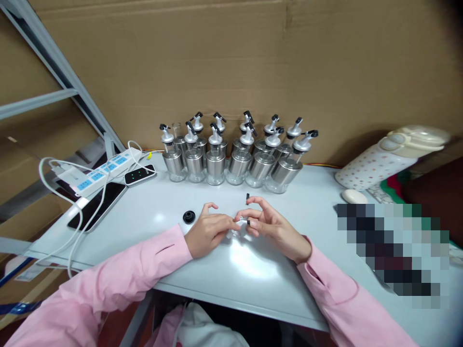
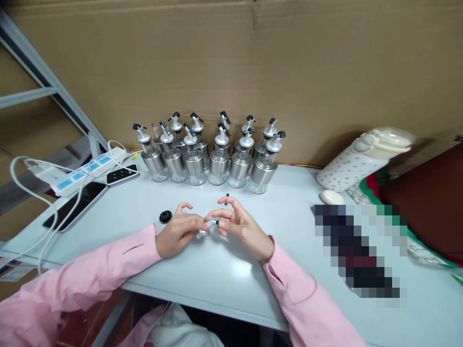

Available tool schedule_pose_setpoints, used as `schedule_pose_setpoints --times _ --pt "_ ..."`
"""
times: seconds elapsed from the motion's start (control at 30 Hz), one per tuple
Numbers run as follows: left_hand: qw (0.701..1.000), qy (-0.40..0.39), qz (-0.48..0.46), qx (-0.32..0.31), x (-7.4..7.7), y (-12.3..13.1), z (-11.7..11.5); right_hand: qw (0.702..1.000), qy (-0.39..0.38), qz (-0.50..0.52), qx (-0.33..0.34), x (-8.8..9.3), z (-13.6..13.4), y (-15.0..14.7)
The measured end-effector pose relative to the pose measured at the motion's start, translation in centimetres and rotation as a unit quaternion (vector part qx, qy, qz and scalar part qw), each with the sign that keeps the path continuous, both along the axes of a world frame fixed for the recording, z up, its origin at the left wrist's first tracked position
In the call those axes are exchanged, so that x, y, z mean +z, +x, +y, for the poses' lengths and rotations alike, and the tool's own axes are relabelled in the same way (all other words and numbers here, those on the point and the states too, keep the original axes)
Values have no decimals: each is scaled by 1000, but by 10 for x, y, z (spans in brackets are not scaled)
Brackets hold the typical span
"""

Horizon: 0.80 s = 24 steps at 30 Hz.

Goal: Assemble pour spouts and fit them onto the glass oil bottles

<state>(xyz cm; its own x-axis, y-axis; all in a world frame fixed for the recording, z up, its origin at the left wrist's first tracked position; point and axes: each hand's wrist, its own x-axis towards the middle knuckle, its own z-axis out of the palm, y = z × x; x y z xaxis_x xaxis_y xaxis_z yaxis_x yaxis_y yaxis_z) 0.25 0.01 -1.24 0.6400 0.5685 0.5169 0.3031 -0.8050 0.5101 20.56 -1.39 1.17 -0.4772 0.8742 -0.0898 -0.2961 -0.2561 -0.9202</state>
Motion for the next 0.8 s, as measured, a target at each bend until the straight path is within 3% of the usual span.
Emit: schedule_pose_setpoints --times 0.23,0.37,0.47,0.53,0.67,0.8 --pt "1000 -4 5 16 3 2 -1 999 -31 4 -45 7 -2 -6" --pt "999 -15 -8 27 2 3 -2 991 -52 22 -121 6 2 -2" --pt "995 11 53 80 7 3 -3 982 -57 38 -176 4 5 2" --pt "980 57 140 133 13 3 -3 979 -64 45 -191 2 6 4" --pt "915 119 313 227 25 -4 7 979 -78 50 -181 1 5 4" --pt "862 55 402 305 23 -17 24 978 -90 42 -185 1 5 2"
